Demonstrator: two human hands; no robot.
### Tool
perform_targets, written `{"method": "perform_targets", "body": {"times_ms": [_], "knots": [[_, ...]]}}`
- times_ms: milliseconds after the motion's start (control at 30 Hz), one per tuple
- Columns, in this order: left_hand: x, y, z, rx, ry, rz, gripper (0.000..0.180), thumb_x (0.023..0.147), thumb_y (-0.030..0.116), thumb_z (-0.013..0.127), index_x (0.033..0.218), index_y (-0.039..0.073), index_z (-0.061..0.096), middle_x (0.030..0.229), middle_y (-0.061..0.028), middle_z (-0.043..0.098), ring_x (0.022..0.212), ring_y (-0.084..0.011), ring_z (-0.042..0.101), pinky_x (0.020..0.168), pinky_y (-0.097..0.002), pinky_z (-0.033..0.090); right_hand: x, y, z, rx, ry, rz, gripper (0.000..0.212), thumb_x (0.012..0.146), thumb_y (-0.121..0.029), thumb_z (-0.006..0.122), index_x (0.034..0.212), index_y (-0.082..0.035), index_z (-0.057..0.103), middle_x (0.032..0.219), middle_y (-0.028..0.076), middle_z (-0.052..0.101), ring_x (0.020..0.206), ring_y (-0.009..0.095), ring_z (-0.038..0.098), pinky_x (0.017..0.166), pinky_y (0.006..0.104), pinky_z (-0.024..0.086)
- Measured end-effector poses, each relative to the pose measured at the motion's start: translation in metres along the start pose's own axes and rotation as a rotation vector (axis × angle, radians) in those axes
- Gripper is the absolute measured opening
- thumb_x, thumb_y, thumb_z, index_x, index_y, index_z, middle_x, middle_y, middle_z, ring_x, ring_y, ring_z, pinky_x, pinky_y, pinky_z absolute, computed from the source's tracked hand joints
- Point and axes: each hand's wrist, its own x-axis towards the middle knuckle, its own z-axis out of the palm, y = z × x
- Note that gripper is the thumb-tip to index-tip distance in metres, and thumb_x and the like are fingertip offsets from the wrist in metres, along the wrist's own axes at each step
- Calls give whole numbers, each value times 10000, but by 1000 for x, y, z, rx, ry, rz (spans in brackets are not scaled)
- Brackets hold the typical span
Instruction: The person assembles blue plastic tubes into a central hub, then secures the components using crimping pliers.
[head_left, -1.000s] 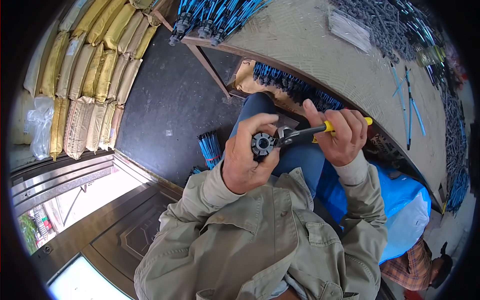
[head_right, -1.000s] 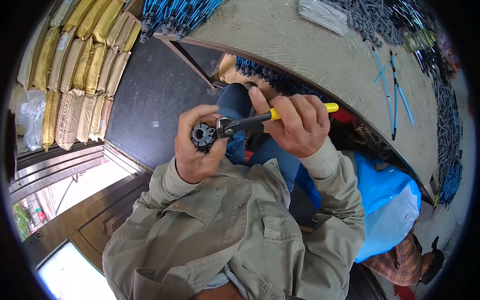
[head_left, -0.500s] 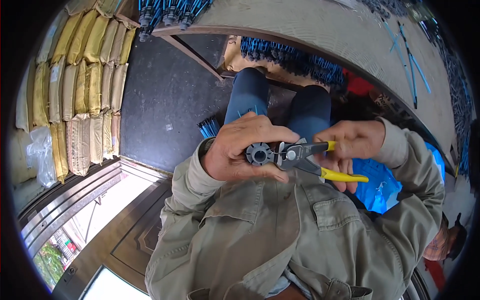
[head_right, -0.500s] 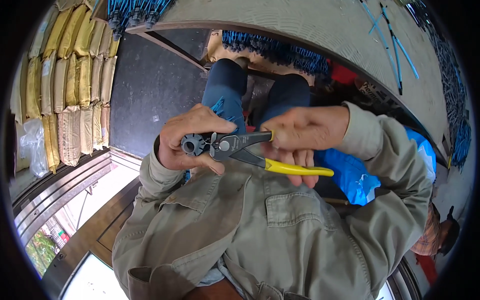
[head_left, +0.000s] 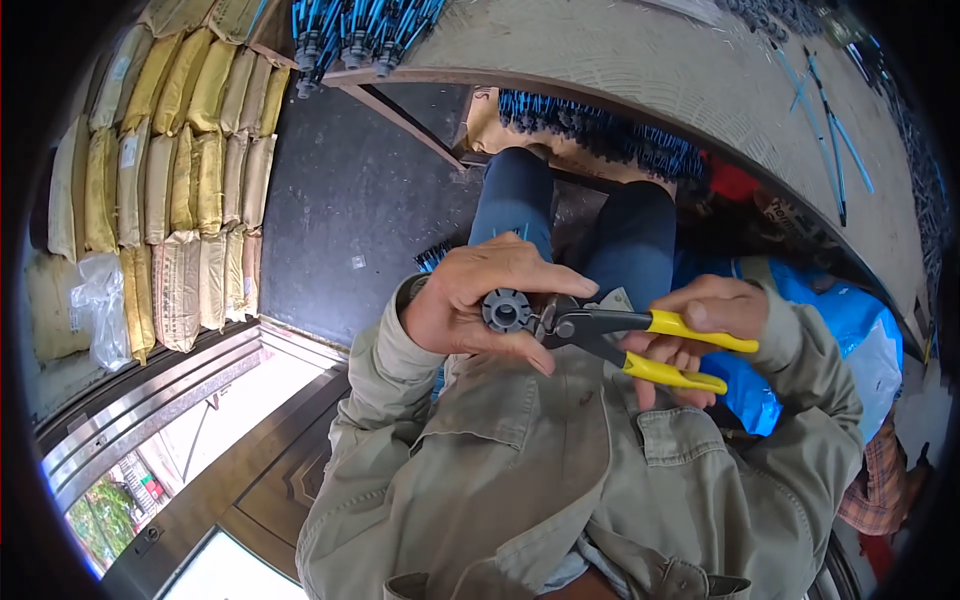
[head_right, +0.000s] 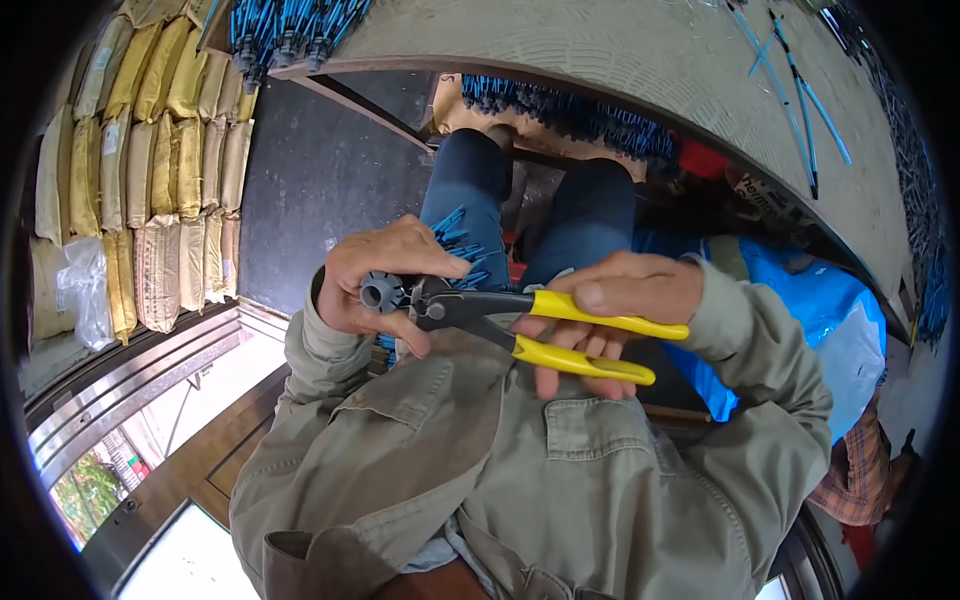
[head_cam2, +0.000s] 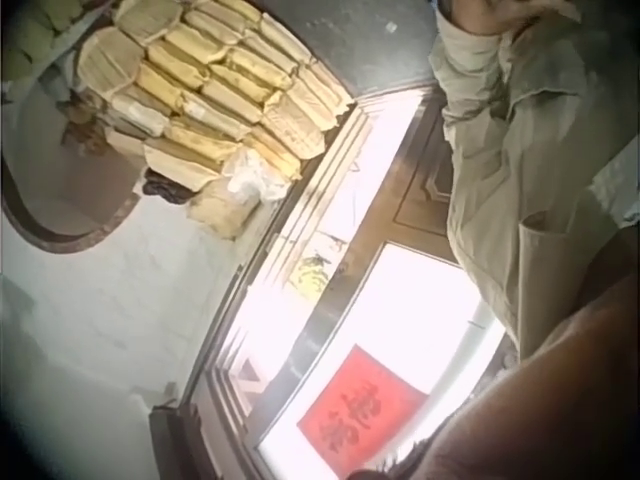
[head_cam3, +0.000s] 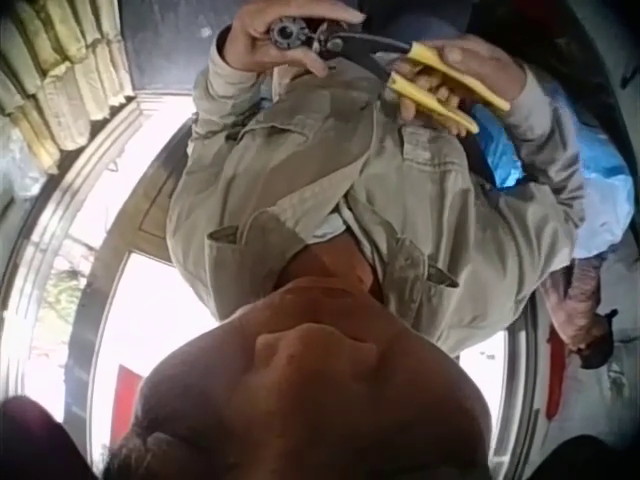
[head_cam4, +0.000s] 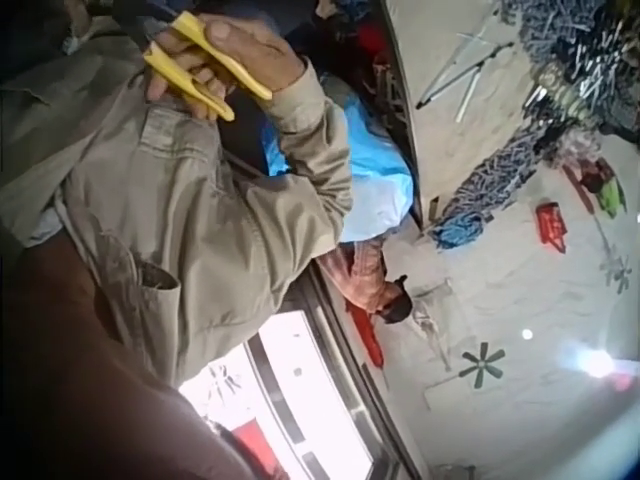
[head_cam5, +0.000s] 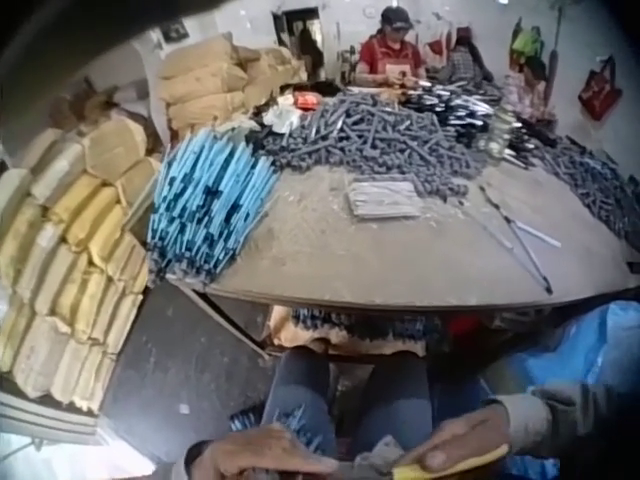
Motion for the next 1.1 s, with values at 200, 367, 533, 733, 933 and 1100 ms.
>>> {"method": "perform_targets", "body": {"times_ms": [200,367,533,733,933,1100], "knots": [[-10,-10,-1,-109,131,50,622,497,320,836,967,-35,637,859,-112,658,744,-215,593,688,-325,422,4,9,6,-147,-51,-248,598,863,-281,605,1321,18,362,1026,178,582,680,217,609,579,266,505],[-5,-8,9,-109,310,-7,626,493,312,839,971,-37,634,861,-121,651,734,-205,583,686,-313,420,-3,2,19,-935,216,-478,617,837,-249,634,1325,1,353,1008,159,581,689,215,614,584,263,502],[-6,2,2,-172,249,-212,619,496,291,843,978,-36,632,892,-122,650,742,-201,578,682,-308,423,-11,10,23,-1620,539,-515,670,801,-216,674,1338,-17,328,1007,133,572,705,212,621,592,259,496],[-4,-8,-6,-92,136,-33,630,504,269,842,1010,-34,622,922,-119,648,765,-200,573,677,-310,426,-8,-9,8,-385,180,-187,624,756,-160,681,1294,-22,396,948,165,580,721,281,613,600,310,485],[0,-9,10,-83,335,12,646,507,251,842,1048,-20,614,935,-115,647,764,-197,573,683,-314,429,3,12,32,-2128,968,-573,566,843,-172,616,1316,-22,346,935,141,606,678,195,623,556,281,478],[-1,5,-1,-132,156,-152,615,508,234,843,1029,-3,619,945,-108,646,766,-195,580,698,-316,436,-2,7,4,-1150,438,-299,613,759,-129,694,1290,-41,400,932,167,599,615,230,587,553,316,478]]}}
